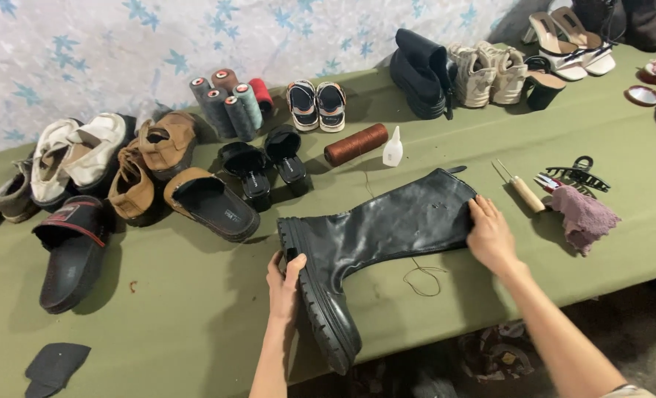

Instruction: Hand-stitching and repairing the leather upper of a black boot at a workbench.

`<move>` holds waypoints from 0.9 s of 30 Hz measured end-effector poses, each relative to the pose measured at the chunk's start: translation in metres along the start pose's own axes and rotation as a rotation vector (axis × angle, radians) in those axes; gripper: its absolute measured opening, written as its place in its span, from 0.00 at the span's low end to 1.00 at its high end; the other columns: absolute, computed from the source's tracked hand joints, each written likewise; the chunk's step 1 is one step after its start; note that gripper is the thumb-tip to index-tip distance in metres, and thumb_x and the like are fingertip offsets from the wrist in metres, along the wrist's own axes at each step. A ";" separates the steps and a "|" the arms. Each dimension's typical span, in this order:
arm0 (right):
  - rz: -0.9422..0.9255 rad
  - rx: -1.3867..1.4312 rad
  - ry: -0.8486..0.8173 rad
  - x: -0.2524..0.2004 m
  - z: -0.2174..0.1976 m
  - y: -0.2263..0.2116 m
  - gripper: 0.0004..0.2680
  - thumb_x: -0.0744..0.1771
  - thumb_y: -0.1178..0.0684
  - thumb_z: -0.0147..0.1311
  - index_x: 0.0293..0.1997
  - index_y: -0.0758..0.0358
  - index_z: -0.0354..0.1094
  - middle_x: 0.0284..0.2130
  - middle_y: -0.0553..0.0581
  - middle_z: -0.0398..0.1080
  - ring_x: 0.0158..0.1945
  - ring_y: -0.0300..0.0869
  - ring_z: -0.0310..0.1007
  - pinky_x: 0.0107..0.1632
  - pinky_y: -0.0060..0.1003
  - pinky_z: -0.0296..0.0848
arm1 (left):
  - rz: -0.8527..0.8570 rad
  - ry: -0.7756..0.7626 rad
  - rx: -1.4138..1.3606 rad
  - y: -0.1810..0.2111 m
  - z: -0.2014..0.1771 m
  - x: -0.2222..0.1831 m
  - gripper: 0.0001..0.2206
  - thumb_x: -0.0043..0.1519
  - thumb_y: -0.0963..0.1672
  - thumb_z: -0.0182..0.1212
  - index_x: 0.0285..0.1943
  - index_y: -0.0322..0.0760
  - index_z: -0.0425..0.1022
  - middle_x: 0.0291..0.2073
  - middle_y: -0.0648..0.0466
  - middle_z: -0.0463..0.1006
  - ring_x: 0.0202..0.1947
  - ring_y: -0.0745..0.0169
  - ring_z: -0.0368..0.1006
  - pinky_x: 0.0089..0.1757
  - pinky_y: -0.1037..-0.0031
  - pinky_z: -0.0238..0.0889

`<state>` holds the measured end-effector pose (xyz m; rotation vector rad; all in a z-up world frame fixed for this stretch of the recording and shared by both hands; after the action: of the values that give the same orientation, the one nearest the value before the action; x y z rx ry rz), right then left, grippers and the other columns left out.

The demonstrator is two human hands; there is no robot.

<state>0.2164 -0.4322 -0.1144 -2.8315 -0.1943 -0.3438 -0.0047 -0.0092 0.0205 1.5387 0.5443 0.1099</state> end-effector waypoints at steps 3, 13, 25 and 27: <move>-0.194 0.365 -0.037 -0.029 -0.016 -0.120 0.28 0.61 0.66 0.43 0.72 0.67 0.57 0.72 0.66 0.56 0.76 0.59 0.50 0.72 0.57 0.51 | 0.053 -0.036 -0.036 0.000 0.000 -0.001 0.52 0.57 0.62 0.62 0.77 0.23 0.41 0.67 0.19 0.51 0.70 0.21 0.52 0.64 0.39 0.50; -0.707 0.249 -0.260 -0.102 -0.022 -0.238 0.40 0.52 0.75 0.38 0.76 0.62 0.46 0.75 0.61 0.46 0.78 0.49 0.41 0.76 0.46 0.37 | -0.169 0.094 -0.061 -0.010 -0.003 0.020 0.49 0.43 0.59 0.61 0.77 0.43 0.53 0.70 0.48 0.54 0.66 0.48 0.65 0.61 0.60 0.62; -0.431 0.154 0.013 -0.061 -0.014 -0.223 0.24 0.61 0.65 0.45 0.65 0.55 0.68 0.62 0.64 0.66 0.66 0.58 0.66 0.61 0.52 0.67 | 0.058 0.037 -0.036 -0.018 0.001 0.015 0.50 0.54 0.60 0.66 0.76 0.24 0.48 0.62 0.23 0.65 0.65 0.27 0.65 0.60 0.45 0.60; -0.586 0.239 -0.020 -0.072 -0.011 -0.262 0.23 0.63 0.63 0.42 0.66 0.48 0.68 0.60 0.61 0.66 0.63 0.57 0.67 0.59 0.52 0.68 | 0.039 0.018 0.009 -0.020 -0.004 0.015 0.53 0.53 0.64 0.64 0.78 0.28 0.46 0.64 0.25 0.63 0.66 0.28 0.64 0.61 0.43 0.59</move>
<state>0.1014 -0.1934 -0.0537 -2.4890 -1.0041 -0.3774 0.0013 -0.0006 -0.0027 1.5584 0.5298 0.1511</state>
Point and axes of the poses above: each hand's wrist, its own x-axis towards the middle knuckle, its own z-axis out of the palm, y = z × x, the point moved 1 cm from there along x, towards the middle knuckle
